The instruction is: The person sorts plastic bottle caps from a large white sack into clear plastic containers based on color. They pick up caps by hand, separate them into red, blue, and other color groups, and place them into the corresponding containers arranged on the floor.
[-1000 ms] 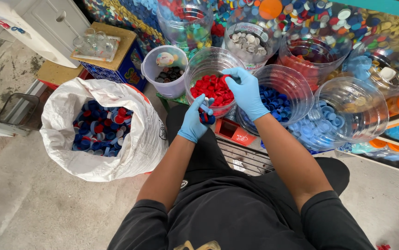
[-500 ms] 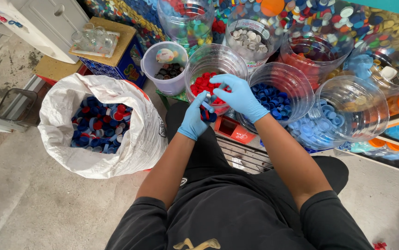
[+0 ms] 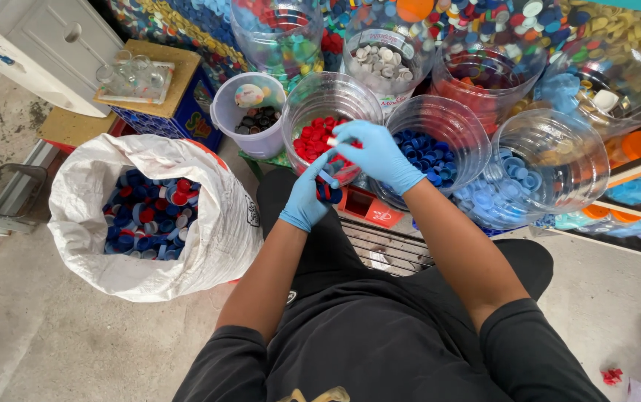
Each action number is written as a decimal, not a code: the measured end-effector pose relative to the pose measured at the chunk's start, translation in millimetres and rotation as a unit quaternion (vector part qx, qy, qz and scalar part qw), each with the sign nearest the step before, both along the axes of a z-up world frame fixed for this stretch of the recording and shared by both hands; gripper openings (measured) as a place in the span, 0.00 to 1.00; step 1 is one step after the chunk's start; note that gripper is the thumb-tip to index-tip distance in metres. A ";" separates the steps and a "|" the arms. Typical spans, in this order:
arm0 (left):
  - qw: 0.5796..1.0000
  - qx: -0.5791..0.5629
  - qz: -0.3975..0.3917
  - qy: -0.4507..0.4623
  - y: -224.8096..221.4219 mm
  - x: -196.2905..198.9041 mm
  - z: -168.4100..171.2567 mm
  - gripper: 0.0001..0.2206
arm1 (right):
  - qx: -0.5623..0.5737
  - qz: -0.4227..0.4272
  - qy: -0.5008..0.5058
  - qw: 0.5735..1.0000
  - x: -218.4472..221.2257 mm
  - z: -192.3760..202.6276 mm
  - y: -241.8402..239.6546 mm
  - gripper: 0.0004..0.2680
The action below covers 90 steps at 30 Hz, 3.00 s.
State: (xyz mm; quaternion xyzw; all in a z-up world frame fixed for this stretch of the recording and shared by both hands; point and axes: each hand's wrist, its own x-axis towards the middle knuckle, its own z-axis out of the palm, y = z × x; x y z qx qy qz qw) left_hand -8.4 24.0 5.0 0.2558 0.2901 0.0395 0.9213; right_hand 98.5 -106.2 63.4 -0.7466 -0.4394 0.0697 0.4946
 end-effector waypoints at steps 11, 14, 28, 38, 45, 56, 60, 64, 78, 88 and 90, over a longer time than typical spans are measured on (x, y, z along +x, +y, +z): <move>0.997 -0.048 -0.056 -0.003 14.0 -9.1 10.3 0.07 | 0.187 -0.341 0.077 0.918 78.5 25.4 -11.1 0.03; 0.998 -0.042 -0.054 0.011 19.4 -12.6 7.3 0.12 | 0.218 -0.331 0.144 0.907 108.5 22.2 -6.1 0.02; 0.998 -0.048 -0.048 0.010 28.7 -6.0 3.9 0.08 | 0.038 -0.181 0.216 0.959 116.4 19.9 -7.3 0.23; 0.999 -0.021 0.016 -0.046 19.2 21.5 -53.4 0.13 | -0.057 0.150 -0.084 0.983 3.0 38.5 20.5 0.10; 0.999 -0.039 0.029 -0.021 17.9 4.2 1.9 0.11 | -0.121 0.112 -0.273 0.948 0.0 27.2 16.2 0.06; 0.993 0.025 -0.104 -0.039 7.8 13.4 -31.2 0.09 | 0.029 -0.140 -0.128 0.981 53.1 31.7 -160.3 0.03; 0.988 -0.005 -0.150 -0.034 -14.7 12.6 3.1 0.08 | 0.005 -0.281 -0.036 0.959 44.5 60.3 -247.7 0.05; 0.984 0.004 -0.174 -0.050 -34.3 17.9 -2.1 0.07 | 0.102 -0.400 0.006 0.911 47.7 56.2 -312.2 0.05; 0.973 -0.015 -0.216 -0.079 -32.5 8.6 0.9 0.23 | 0.072 -0.475 -0.024 0.877 68.5 21.6 -322.1 0.12; 0.967 -0.013 -0.238 -0.094 -37.3 4.3 -3.7 0.22 | 0.017 -0.330 0.040 0.943 26.6 42.8 -244.9 0.12; 0.964 -0.011 -0.248 -0.099 -38.9 4.3 -4.2 0.21 | 0.007 -0.301 0.030 0.953 21.5 35.5 -231.0 0.11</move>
